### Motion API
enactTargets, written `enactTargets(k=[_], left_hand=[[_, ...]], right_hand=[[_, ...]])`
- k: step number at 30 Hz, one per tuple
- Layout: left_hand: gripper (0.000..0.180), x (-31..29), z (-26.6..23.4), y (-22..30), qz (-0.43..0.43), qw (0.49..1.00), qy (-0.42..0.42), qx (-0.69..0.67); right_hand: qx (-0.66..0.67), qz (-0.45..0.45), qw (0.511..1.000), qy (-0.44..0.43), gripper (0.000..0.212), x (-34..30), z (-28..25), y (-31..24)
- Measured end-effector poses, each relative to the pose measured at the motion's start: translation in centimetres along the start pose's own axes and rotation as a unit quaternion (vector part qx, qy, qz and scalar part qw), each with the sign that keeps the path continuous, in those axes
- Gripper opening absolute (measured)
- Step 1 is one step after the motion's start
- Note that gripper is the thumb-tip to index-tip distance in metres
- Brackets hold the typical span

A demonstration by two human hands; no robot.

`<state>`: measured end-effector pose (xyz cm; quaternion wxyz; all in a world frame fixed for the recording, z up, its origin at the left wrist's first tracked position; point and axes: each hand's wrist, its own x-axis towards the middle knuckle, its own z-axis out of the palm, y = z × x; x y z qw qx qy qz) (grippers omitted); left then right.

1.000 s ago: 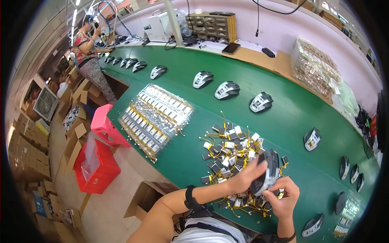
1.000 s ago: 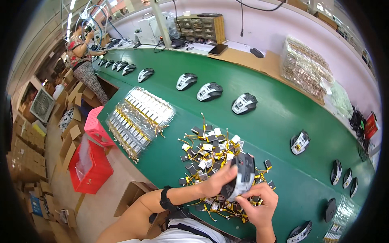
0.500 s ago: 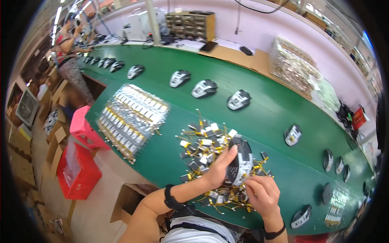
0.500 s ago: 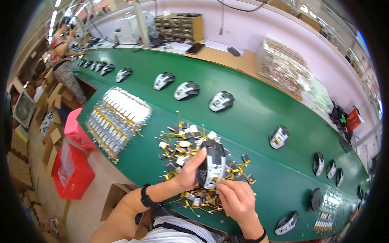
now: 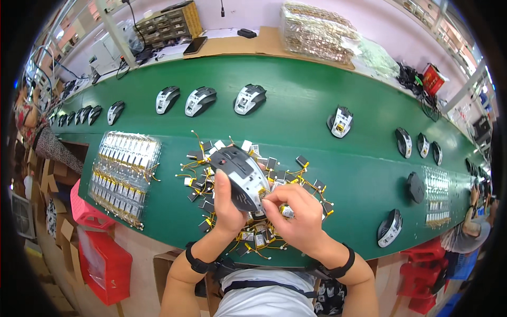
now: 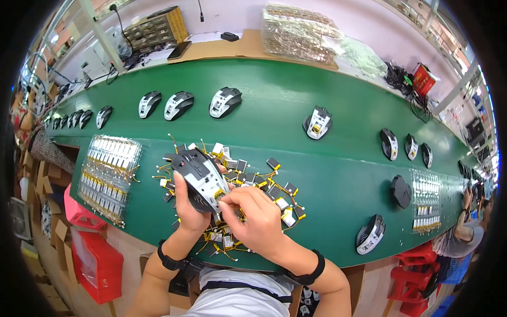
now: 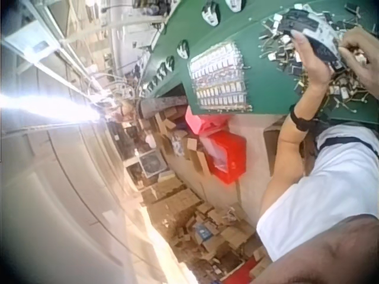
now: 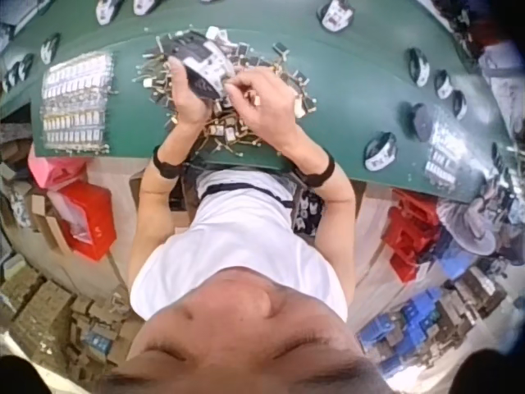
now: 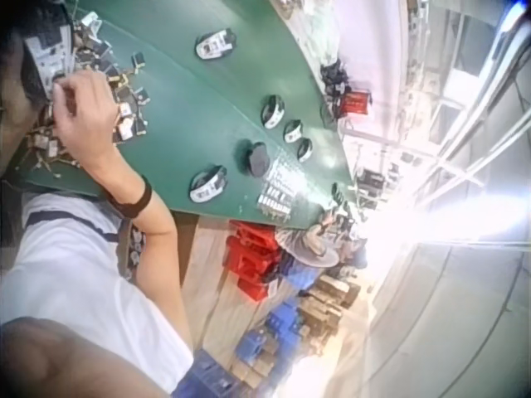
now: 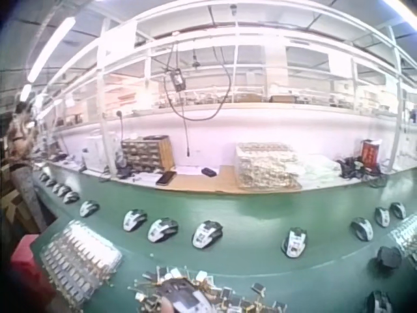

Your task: The person assembles computer mice by inserting small battery packs into the internal cavities of mouse shells. They pick up a mouse shell, insert a battery, and place the completed unit on the table, repeating this process for multiple units.

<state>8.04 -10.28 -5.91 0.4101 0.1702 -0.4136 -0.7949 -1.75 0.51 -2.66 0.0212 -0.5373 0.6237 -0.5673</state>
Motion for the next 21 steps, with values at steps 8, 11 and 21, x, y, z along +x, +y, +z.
enactTargets(k=[8, 11, 21], left_hand=[[0.067, 0.5, 0.4, 1.6, -0.056, 0.993, -0.008, -0.108], [0.068, 0.3, 0.6, 1.7, -0.062, 0.990, 0.000, -0.126], [0.068, 0.4, 0.0, 1.8, -0.095, 0.986, -0.002, -0.138]], right_hand=[[-0.131, -0.154, 0.979, -0.002, 0.046, -1.0, 0.9, 0.0], [-0.167, -0.179, 0.969, -0.023, 0.053, -1.3, 0.6, 0.1], [-0.223, -0.209, 0.951, -0.049, 0.044, -1.9, 0.5, 0.2]])
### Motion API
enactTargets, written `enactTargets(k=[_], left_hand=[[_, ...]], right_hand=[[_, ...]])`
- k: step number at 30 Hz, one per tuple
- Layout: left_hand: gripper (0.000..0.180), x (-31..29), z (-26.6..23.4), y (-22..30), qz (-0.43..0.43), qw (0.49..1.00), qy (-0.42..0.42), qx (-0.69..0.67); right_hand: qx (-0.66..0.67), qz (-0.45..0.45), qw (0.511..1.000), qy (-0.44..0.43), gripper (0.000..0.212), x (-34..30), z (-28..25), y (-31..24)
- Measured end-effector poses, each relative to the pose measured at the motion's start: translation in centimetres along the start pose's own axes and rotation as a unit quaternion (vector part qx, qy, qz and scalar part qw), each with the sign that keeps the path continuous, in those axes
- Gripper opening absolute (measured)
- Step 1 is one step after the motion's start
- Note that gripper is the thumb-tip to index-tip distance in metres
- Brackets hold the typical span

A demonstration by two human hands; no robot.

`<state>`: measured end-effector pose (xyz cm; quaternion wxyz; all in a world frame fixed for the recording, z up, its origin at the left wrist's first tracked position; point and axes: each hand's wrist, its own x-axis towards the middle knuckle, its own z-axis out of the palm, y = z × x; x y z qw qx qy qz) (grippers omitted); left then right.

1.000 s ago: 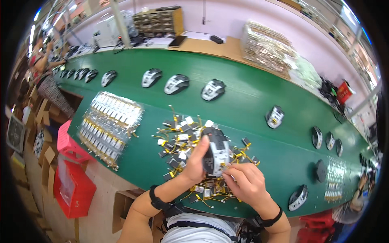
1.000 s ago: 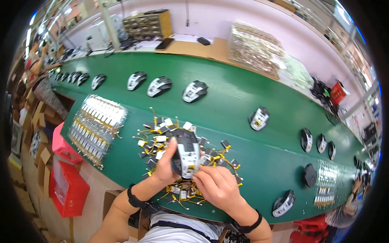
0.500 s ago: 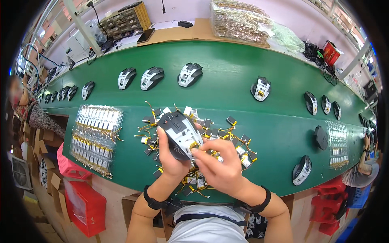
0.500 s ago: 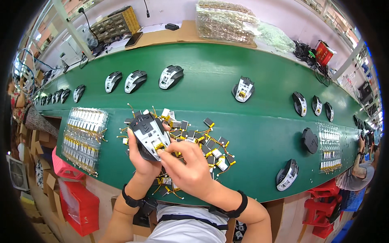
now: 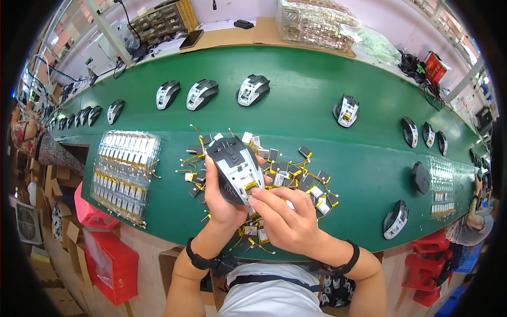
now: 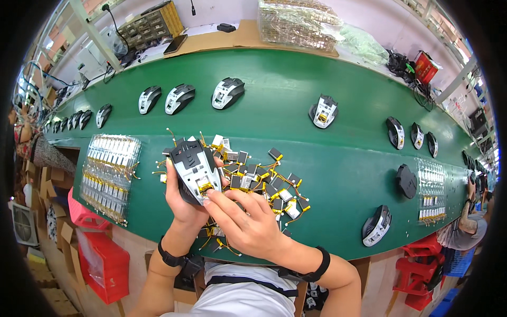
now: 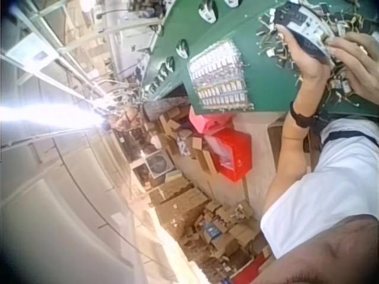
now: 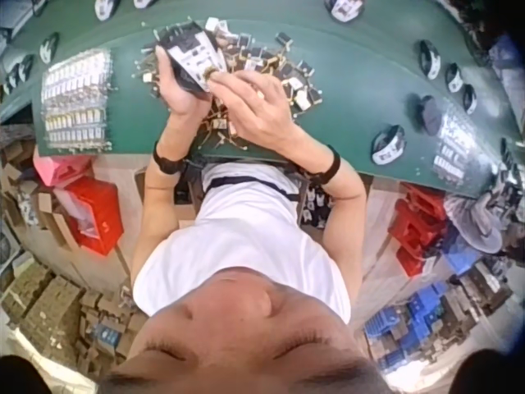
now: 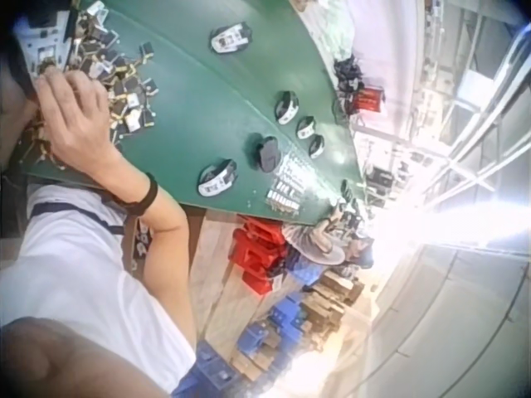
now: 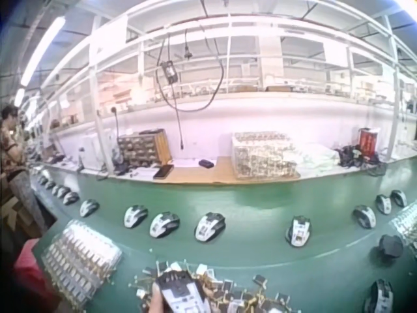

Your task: The person assembles computer mice by inserting small battery packs into the internal cavities of mouse shells. They pick up a mouse shell, insert a battery, and place the completed unit on the table, repeating this process for multiple units.

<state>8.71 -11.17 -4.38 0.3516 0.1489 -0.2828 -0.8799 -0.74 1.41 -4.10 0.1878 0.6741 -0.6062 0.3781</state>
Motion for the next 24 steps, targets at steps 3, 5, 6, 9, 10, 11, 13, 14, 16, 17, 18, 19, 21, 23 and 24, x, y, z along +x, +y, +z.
enactTargets(k=[3, 5, 6, 9, 10, 11, 13, 14, 16, 17, 18, 19, 21, 23, 24], left_hand=[[0.068, 0.0, -0.4, -0.3, 0.000, 1.000, 0.018, 0.021], [0.067, 0.0, -0.3, -0.7, -0.006, 0.998, 0.037, 0.046], [0.067, 0.0, -0.4, -0.7, -0.014, 0.999, 0.019, 0.031], [0.068, 0.4, -0.4, 0.1, -0.043, 0.998, -0.022, 0.031], [0.068, 0.7, -0.4, 0.1, -0.055, 0.998, -0.023, 0.024], [0.067, 0.9, -0.4, 0.2, -0.059, 0.997, -0.030, 0.027], [0.065, 1.2, -0.2, 0.5, -0.068, 0.996, -0.044, 0.032], [0.064, 1.5, 0.4, 1.1, -0.081, 0.995, -0.050, 0.023], [0.056, 2.8, 2.0, 2.2, -0.080, 0.992, -0.057, 0.082], [0.053, 4.0, 2.4, 2.9, -0.086, 0.983, -0.091, 0.132], [0.049, 5.5, 2.8, 3.3, -0.125, 0.972, -0.130, 0.151], [0.046, 7.5, 3.6, 3.5, -0.149, 0.956, -0.150, 0.201], [0.038, 11.9, 4.3, 2.9, -0.158, 0.923, -0.153, 0.316], [0.034, 15.8, 4.7, 0.9, -0.156, 0.901, -0.090, 0.395], [0.036, 18.1, 4.4, -0.1, -0.169, 0.885, -0.095, 0.423]], right_hand=[[-0.013, 0.002, 1.000, -0.018, 0.043, -0.3, -0.1, -0.6], [0.003, 0.008, 1.000, -0.022, 0.048, -0.4, -0.3, -0.4], [0.010, 0.010, 1.000, -0.024, 0.050, -0.5, -0.5, -0.2], [0.216, 0.087, 0.972, -0.037, 0.057, -0.5, -0.8, 1.8], [0.274, 0.114, 0.955, -0.022, 0.056, -0.6, -1.1, 2.4], [0.288, 0.150, 0.945, 0.024, 0.046, -0.4, -1.8, 2.4], [0.308, 0.202, 0.924, 0.104, 0.033, -0.5, -2.2, 3.2], [0.288, 0.212, 0.931, 0.075, 0.029, -0.7, -2.5, 3.9], [0.240, 0.229, 0.943, 0.018, 0.021, -0.9, -3.3, 5.9], [0.256, 0.263, 0.930, 0.009, 0.019, -0.8, -3.5, 6.4], [0.271, 0.299, 0.915, -0.001, 0.016, -0.8, -3.7, 6.8], [0.282, 0.337, 0.898, -0.011, 0.014, -1.0, -3.8, 7.3], [0.193, 0.288, 0.937, -0.030, 0.013, -1.4, -3.5, 8.4], [0.105, 0.259, 0.959, -0.047, 0.014, -2.0, -3.4, 9.3], [0.090, 0.271, 0.955, -0.083, 0.015, -2.3, -3.5, 9.9]])
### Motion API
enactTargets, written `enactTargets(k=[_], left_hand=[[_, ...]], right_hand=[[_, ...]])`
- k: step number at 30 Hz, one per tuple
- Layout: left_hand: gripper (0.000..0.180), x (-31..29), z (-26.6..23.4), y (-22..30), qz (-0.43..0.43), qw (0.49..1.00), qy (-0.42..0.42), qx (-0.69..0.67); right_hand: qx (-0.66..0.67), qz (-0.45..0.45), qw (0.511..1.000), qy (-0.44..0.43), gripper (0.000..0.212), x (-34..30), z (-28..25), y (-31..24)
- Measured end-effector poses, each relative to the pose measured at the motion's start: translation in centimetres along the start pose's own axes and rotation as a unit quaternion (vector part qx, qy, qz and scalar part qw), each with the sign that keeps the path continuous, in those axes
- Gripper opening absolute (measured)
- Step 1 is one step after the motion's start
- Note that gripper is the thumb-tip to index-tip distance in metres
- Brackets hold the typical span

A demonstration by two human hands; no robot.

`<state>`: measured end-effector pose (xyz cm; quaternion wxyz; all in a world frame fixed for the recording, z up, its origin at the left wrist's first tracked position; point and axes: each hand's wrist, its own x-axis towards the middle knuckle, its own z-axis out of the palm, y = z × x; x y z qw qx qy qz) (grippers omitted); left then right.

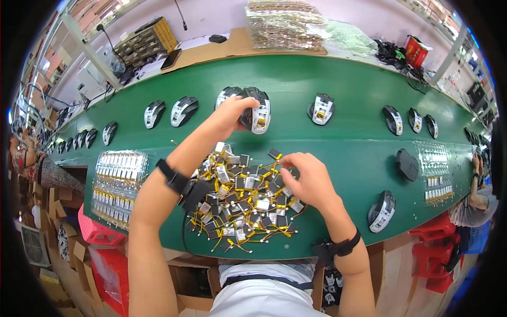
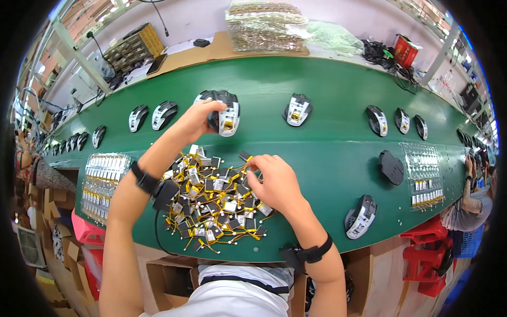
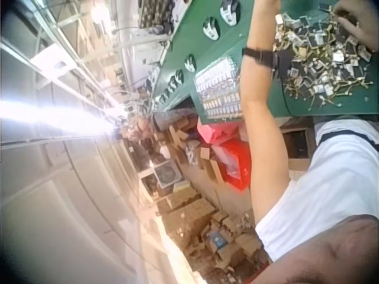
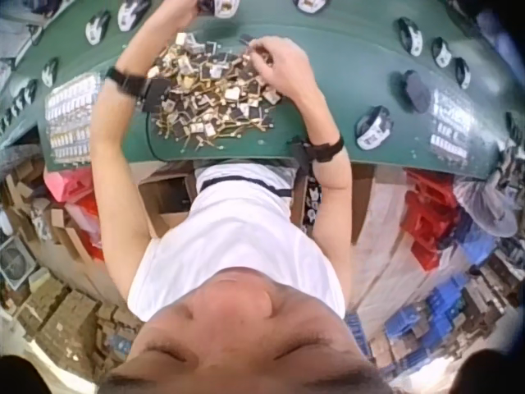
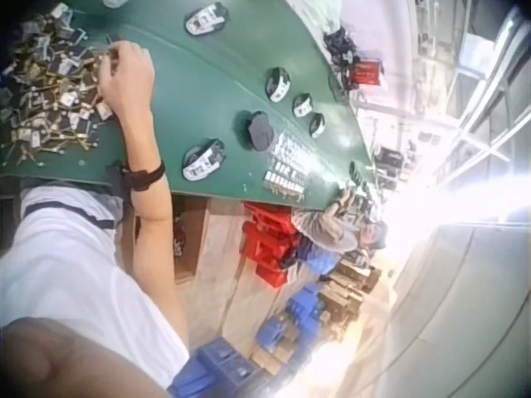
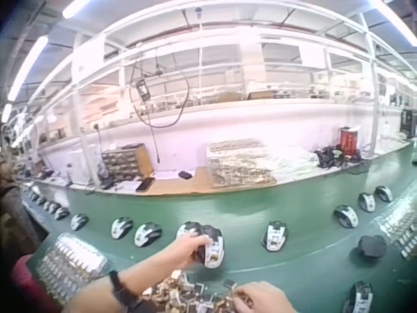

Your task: The person assembles computer mice by inserting small battery packs into the internal cavities of mouse shells. They pick up a mouse shell, insert a battery, and place the completed unit on the table, repeating this process for multiple units.

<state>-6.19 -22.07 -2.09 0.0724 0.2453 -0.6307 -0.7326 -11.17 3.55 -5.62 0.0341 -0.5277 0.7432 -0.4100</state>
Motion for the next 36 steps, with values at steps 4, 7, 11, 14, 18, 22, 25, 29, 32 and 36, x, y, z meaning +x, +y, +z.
enactTargets(k=[4, 7, 11, 14, 18, 22, 25, 29, 32, 36], left_hand=[[0.039, 6.7, 1.1, -2.8, -0.035, 0.997, 0.021, 0.073], [0.046, 8.3, 1.4, -3.3, 0.001, 0.978, 0.069, 0.195], [0.049, 7.5, 1.5, -1.5, 0.068, 0.798, 0.141, 0.582], [0.043, 7.2, 0.1, -1.7, 0.124, 0.806, 0.112, 0.567], [0.050, 5.6, -0.3, -1.7, 0.336, 0.739, 0.011, 0.584], [0.059, 5.8, 0.7, -1.7, 0.316, 0.728, -0.052, 0.607], [0.059, 6.7, 0.9, -2.4, 0.296, 0.746, -0.070, 0.592], [0.059, 7.3, 1.4, -2.8, 0.275, 0.772, -0.069, 0.568], [0.060, 7.7, 1.3, -2.9, 0.263, 0.787, -0.071, 0.553], [0.066, 8.2, 1.9, -2.7, 0.228, 0.802, -0.071, 0.548]], right_hand=[[0.001, 0.040, 0.999, 0.008, 0.018, 0.5, -0.6, 2.4], [0.029, 0.070, 0.997, 0.018, 0.020, 0.7, -0.1, 3.2], [0.016, 0.052, 0.998, -0.011, 0.023, 0.5, 0.9, 3.6], [0.024, 0.056, 0.998, -0.020, 0.024, 0.4, 1.2, 3.6], [0.027, 0.058, 0.997, -0.032, 0.023, 0.5, 1.3, 3.9], [0.045, 0.078, 0.995, -0.035, 0.021, 0.8, 1.2, 3.9], [0.054, 0.073, 0.995, -0.033, 0.020, 0.8, 1.2, 3.9], [0.057, 0.072, 0.995, -0.031, 0.018, 0.7, 1.4, 4.2], [0.054, 0.071, 0.995, -0.034, 0.017, 0.6, 1.6, 4.3], [0.032, 0.072, 0.996, -0.039, 0.019, 0.6, 1.5, 4.1]])
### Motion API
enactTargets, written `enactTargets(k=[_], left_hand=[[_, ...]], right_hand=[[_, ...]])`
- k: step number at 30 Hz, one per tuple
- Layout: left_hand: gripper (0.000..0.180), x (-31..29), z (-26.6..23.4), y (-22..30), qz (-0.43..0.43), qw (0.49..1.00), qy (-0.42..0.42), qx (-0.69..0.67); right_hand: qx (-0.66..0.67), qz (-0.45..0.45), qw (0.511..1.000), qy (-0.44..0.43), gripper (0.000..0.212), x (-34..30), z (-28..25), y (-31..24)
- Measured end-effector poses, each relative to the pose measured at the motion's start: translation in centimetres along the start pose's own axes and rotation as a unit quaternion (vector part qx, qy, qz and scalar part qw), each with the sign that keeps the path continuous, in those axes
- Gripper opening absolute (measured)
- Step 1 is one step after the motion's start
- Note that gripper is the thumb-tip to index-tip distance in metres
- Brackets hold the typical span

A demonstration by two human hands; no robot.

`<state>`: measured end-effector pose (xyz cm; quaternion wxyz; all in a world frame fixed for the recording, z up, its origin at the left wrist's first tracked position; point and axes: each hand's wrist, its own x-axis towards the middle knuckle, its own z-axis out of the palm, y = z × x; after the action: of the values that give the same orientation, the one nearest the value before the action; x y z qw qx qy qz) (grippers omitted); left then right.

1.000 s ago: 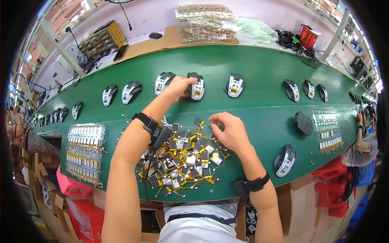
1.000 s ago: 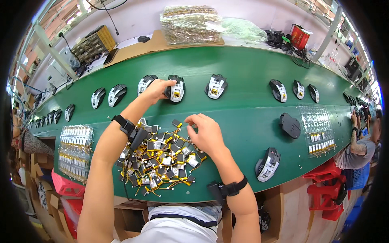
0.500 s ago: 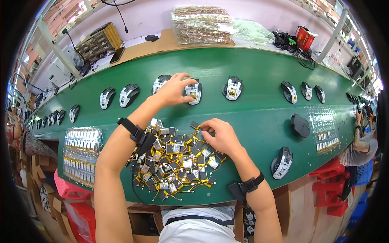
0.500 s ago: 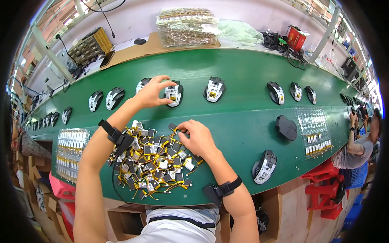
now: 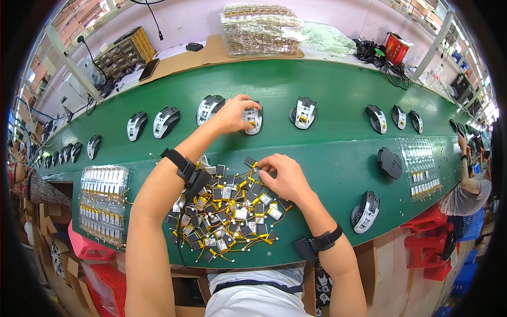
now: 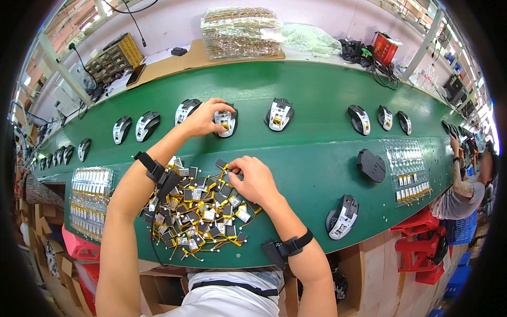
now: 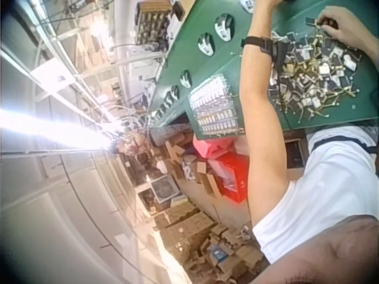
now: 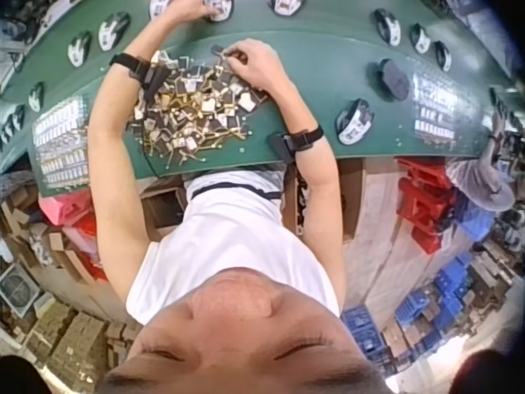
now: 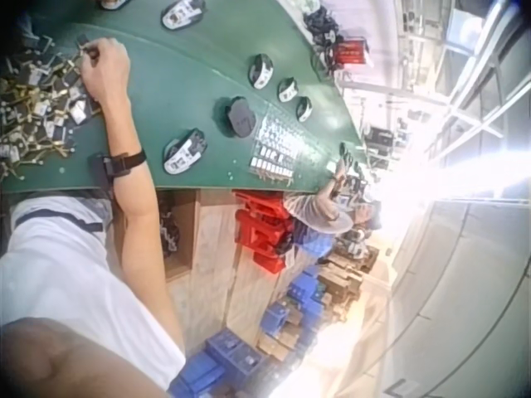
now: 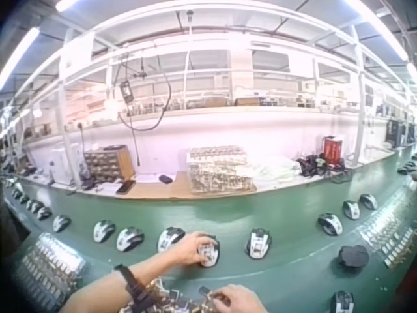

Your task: The person assembles computer mice by inserting small battery packs into the internal cavities of mouse shells. They pick up a mouse shell, insert a battery, and place the completed unit on the table, repeating this process for multiple units.

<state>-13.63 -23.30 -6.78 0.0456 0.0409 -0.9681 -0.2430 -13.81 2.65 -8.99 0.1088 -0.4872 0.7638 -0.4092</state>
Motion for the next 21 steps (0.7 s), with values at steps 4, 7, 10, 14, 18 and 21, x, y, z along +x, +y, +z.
enactTargets(k=[4, 7, 10, 14, 18, 21], left_hand=[[0.074, 1.5, -0.2, 0.5, -0.065, 0.996, -0.055, 0.022], [0.075, 2.9, 0.0, 1.8, -0.099, 0.988, -0.096, 0.069], [0.078, 3.4, 0.7, 2.8, -0.142, 0.983, -0.101, 0.064], [0.083, 3.7, 0.3, 2.3, -0.135, 0.979, -0.132, 0.074], [0.088, 3.9, -0.8, 2.1, -0.091, 0.975, -0.180, 0.097], [0.088, 3.8, -1.0, 2.0, -0.069, 0.975, -0.188, 0.092]], right_hand=[[-0.002, 0.005, 1.000, -0.004, 0.019, 0.0, 0.1, -0.2], [-0.004, 0.004, 1.000, -0.004, 0.018, 0.0, 0.1, 0.0], [-0.006, 0.000, 1.000, -0.001, 0.018, 0.0, 0.0, 0.2], [-0.010, -0.010, 1.000, 0.000, 0.020, 0.1, 0.2, 0.3], [0.007, -0.001, 1.000, -0.008, 0.018, 0.0, 0.2, 0.2], [0.002, 0.005, 1.000, -0.014, 0.019, 0.0, 0.1, 0.2]])
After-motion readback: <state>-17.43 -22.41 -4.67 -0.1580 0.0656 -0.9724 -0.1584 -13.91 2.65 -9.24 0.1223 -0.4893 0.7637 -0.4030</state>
